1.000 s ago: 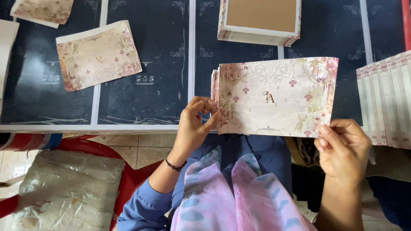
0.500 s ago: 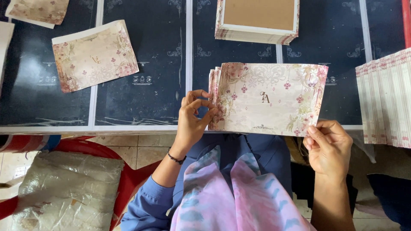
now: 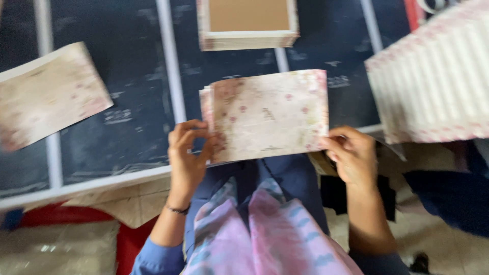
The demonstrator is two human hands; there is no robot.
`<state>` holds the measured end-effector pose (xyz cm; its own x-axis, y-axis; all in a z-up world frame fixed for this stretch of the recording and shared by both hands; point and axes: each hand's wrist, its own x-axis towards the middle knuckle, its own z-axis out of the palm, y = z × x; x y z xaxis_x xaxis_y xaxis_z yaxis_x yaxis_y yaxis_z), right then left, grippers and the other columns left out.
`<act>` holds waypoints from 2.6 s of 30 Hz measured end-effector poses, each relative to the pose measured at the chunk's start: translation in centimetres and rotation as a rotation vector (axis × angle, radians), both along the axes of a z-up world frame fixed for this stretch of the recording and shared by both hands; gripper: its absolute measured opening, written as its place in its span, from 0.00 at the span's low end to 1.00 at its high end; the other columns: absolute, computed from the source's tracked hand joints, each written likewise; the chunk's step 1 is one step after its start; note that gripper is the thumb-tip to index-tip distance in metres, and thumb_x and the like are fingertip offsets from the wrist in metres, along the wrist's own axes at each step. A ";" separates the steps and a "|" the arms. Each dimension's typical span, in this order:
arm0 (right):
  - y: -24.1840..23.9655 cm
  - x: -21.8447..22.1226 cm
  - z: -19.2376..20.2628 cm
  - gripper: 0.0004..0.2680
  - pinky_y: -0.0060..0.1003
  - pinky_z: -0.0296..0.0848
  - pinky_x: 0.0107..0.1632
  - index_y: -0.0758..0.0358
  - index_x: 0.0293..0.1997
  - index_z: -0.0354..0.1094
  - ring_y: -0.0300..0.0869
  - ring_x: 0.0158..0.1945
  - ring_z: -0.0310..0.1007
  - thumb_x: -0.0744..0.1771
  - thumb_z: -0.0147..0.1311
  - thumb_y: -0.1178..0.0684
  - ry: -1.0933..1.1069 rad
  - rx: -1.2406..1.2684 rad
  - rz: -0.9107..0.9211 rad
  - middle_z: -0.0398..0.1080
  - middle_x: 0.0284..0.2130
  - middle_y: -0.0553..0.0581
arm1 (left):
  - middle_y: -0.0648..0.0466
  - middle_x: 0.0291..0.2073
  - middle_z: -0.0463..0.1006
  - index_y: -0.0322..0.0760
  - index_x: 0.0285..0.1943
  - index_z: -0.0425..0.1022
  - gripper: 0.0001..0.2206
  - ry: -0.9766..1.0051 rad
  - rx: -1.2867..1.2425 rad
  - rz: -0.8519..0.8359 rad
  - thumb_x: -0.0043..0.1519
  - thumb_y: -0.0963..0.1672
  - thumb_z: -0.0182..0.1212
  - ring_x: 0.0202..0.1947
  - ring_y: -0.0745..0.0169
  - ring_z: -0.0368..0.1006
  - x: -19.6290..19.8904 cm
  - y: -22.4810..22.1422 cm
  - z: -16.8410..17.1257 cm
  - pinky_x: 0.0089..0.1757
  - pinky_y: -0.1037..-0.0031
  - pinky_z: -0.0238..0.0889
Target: Organizing and stacking printed cards on a work table in a print shop.
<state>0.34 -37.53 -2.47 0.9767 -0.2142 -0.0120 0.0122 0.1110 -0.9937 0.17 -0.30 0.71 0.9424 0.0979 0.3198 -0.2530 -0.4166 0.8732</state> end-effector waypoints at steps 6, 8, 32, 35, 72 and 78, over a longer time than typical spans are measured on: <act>0.7 0.7 -0.3 0.06 0.23 0.61 0.19 0.77 0.34 0.73 0.34 0.21 0.62 0.61 0.66 0.71 -0.017 -0.045 0.005 0.62 0.19 0.56 | 0.52 0.48 0.77 0.41 0.39 0.80 0.04 0.057 0.033 0.030 0.63 0.41 0.71 0.41 0.54 0.67 -0.3 -0.1 -0.1 0.40 0.71 0.60; 1.1 0.8 0.2 0.06 0.23 0.62 0.19 0.77 0.34 0.74 0.34 0.20 0.63 0.61 0.66 0.72 -0.018 -0.042 0.015 0.62 0.19 0.56 | 0.53 0.48 0.77 0.41 0.39 0.80 0.03 0.059 0.042 0.040 0.64 0.41 0.71 0.41 0.55 0.66 -0.3 -0.1 -0.1 0.39 0.72 0.59; 1.0 -0.5 2.3 0.08 0.27 0.70 0.30 0.68 0.49 0.78 0.35 0.28 0.67 0.66 0.65 0.66 -0.191 -0.606 0.155 0.65 0.33 0.59 | 0.55 0.51 0.71 0.56 0.48 0.86 0.09 0.064 0.034 0.007 0.60 0.50 0.72 0.42 0.57 0.61 0.2 1.3 -1.2 0.40 0.72 0.60; 1.3 -0.7 3.3 0.07 0.26 0.68 0.45 0.68 0.52 0.75 0.37 0.38 0.67 0.69 0.61 0.66 -0.177 -0.634 0.188 0.68 0.38 0.57 | 0.59 0.55 0.67 0.58 0.54 0.84 0.16 0.160 0.074 -0.092 0.58 0.54 0.68 0.56 0.56 0.63 0.1 2.1 -1.4 0.58 0.55 0.55; 4.6 7.6 4.8 0.36 0.68 0.24 0.71 0.68 0.81 0.31 0.63 0.80 0.26 0.69 0.44 0.33 -0.201 -1.276 0.630 0.31 0.79 0.73 | 0.64 0.67 0.75 0.53 0.63 0.79 0.21 0.214 0.733 -0.214 0.61 0.54 0.66 0.63 0.49 0.70 5.1 2.8 4.1 0.50 0.55 0.61; 3.4 10.1 3.6 0.27 0.59 0.38 0.75 0.57 0.74 0.52 0.52 0.62 0.67 0.70 0.44 0.31 -0.260 -1.489 0.418 0.68 0.56 0.62 | 0.69 0.69 0.73 0.58 0.66 0.77 0.23 0.273 0.605 -0.213 0.60 0.56 0.65 0.63 0.50 0.70 5.1 3.1 3.1 0.50 0.57 0.62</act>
